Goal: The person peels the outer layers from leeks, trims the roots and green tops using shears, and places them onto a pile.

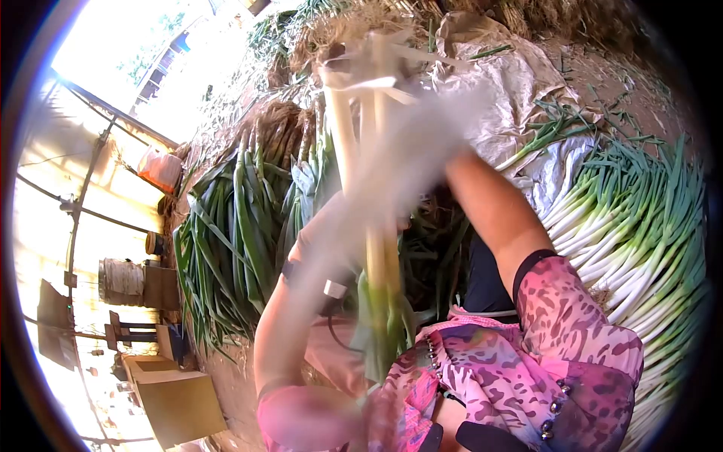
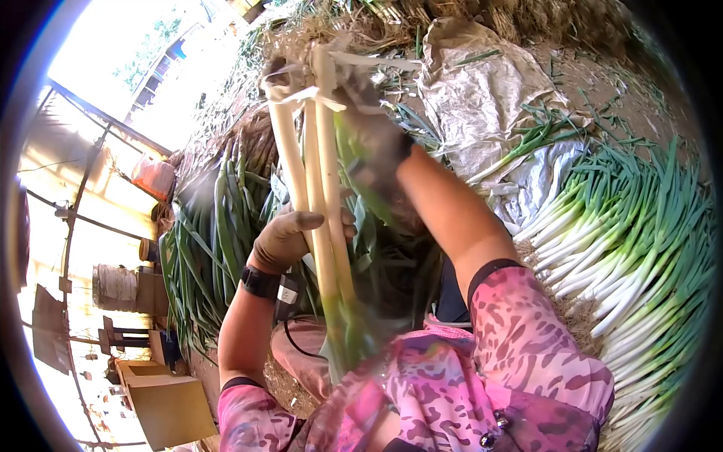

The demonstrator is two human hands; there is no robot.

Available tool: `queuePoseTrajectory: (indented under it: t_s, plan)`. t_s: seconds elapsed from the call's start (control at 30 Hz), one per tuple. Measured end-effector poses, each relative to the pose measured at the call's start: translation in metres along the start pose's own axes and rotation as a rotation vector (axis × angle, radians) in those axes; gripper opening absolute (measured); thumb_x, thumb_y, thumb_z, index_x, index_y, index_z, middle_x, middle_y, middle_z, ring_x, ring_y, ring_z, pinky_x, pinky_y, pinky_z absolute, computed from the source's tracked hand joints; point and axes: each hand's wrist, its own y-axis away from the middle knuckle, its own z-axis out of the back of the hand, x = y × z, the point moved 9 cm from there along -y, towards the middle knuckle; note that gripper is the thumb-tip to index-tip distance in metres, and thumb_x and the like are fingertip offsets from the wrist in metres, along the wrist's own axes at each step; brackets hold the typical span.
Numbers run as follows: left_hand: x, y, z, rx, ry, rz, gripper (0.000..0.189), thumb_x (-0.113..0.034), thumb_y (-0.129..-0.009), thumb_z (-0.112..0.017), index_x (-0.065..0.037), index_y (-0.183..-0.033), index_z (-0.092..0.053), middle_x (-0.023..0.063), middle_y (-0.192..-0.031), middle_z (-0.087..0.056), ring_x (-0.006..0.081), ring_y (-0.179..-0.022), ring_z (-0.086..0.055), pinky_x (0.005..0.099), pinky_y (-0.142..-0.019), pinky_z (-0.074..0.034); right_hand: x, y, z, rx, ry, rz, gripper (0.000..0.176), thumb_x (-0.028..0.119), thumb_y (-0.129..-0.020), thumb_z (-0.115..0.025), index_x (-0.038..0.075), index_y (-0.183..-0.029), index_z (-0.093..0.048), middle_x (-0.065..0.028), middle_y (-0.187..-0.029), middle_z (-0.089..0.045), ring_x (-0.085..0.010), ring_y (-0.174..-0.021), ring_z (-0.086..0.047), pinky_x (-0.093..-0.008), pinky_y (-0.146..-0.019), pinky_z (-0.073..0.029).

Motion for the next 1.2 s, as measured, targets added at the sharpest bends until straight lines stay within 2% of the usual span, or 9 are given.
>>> queuePoseTrajectory:
  t_s: [0.17,0.33,0.43,0.6,0.73,0.83,0.97,1.07,1.2]
  plan:
    - [0.051,-0.017,0.033,0.197,0.014,-0.006,0.055,-0.025,-0.079,-0.073,0.0,-0.126,-0.056,0.0105,-0.102,-0.067,0.023,-0.091,-0.067,0.0376,-0.085,-0.055,-0.05,-0.056,0.113,-0.144,-0.231,-0.105,0.029,0.035,-0.093,-0.064,0.007,-0.098,-0.06,-0.0026,-0.086,-0.061,-0.0151,-0.08,-0.059,-0.0335,-0.071,-0.049]
    - [0.037,0.011,0.043,-0.106,0.26,0.018,0.047,-0.019,-0.083,-0.072,0.002,-0.123,-0.057,0.011,-0.096,-0.067,0.0239,-0.087,-0.068,0.0384,-0.084,-0.055,-0.021,-0.054,0.196,0.014,-0.744,-0.061,0.023,0.03,-0.095,-0.062,0.01,-0.085,-0.065,0.0038,-0.075,-0.061,-0.0083,-0.069,-0.059,-0.0295,-0.061,-0.05]
    - [0.032,0.004,0.055,-0.231,0.037,0.069,0.038,-0.023,-0.084,-0.075,0.001,-0.112,-0.065,0.01,-0.096,-0.069,0.0203,-0.088,-0.068,0.0361,-0.08,-0.056,0.021,-0.057,0.145,0.077,-0.335,-0.06,0.041,0.046,-0.1,-0.057,0.016,-0.127,-0.066,0.0003,-0.074,-0.06,-0.0079,-0.059,-0.054,-0.0201,-0.054,-0.052]
    - [0.035,-0.019,0.033,-0.268,-0.175,0.001,0.032,-0.022,-0.085,-0.076,0.001,-0.107,-0.068,0.0076,-0.091,-0.071,0.0168,-0.082,-0.07,0.0313,-0.074,-0.056,0.121,-0.01,0.045,0.363,0.164,0.488,0.031,0.022,-0.094,-0.064,0.005,-0.12,-0.065,-0.0099,-0.097,-0.065,-0.0205,-0.091,-0.061,-0.0303,-0.087,-0.051]
    - [0.016,-0.016,0.023,-0.288,-0.355,-0.129,0.031,-0.019,-0.086,-0.075,0.002,-0.107,-0.069,0.0081,-0.09,-0.072,0.0169,-0.08,-0.071,0.0302,-0.072,-0.056,0.107,-0.008,0.007,0.111,0.532,0.733,0.025,0.01,-0.092,-0.064,0.002,-0.116,-0.065,-0.0133,-0.108,-0.067,-0.0242,-0.104,-0.064,-0.0349,-0.099,-0.052]
    - [0.027,-0.007,0.027,-0.28,-0.18,0.038,0.031,-0.021,-0.086,-0.075,0.002,-0.106,-0.069,0.0081,-0.09,-0.072,0.0168,-0.08,-0.07,0.0304,-0.073,-0.056,0.027,-0.071,-0.015,0.099,0.308,0.233,0.026,0.013,-0.092,-0.065,0.005,-0.117,-0.066,-0.0132,-0.111,-0.068,-0.0216,-0.103,-0.067,-0.035,-0.094,-0.055]
    - [0.028,0.001,0.024,-0.237,-0.13,0.039,0.031,-0.023,-0.086,-0.075,0.001,-0.104,-0.07,0.0074,-0.089,-0.072,0.0168,-0.079,-0.069,0.0304,-0.073,-0.055,0.02,-0.087,0.082,0.103,0.409,0.275,0.027,0.016,-0.094,-0.063,0.01,-0.12,-0.067,-0.0122,-0.122,-0.068,-0.0217,-0.105,-0.068,-0.035,-0.091,-0.056]
    - [0.026,0.008,0.029,-0.258,-0.1,-0.009,0.031,-0.024,-0.085,-0.074,0.001,-0.102,-0.07,0.0069,-0.088,-0.071,0.0167,-0.077,-0.068,0.0302,-0.073,-0.055,-0.016,-0.103,0.107,-0.108,0.94,0.409,0.025,0.022,-0.095,-0.06,0.013,-0.118,-0.068,-0.0091,-0.117,-0.07,-0.0226,-0.108,-0.067,-0.0334,-0.095,-0.054]
    - [0.033,0.005,0.046,-0.334,-0.238,-0.009,0.03,-0.023,-0.086,-0.075,0.001,-0.101,-0.07,0.0063,-0.09,-0.071,0.0155,-0.079,-0.067,0.029,-0.074,-0.054,0.024,-0.059,0.063,0.165,0.686,0.419,0.026,0.025,-0.094,-0.062,0.013,-0.116,-0.069,-0.0092,-0.114,-0.071,-0.0227,-0.105,-0.068,-0.0338,-0.092,-0.054]
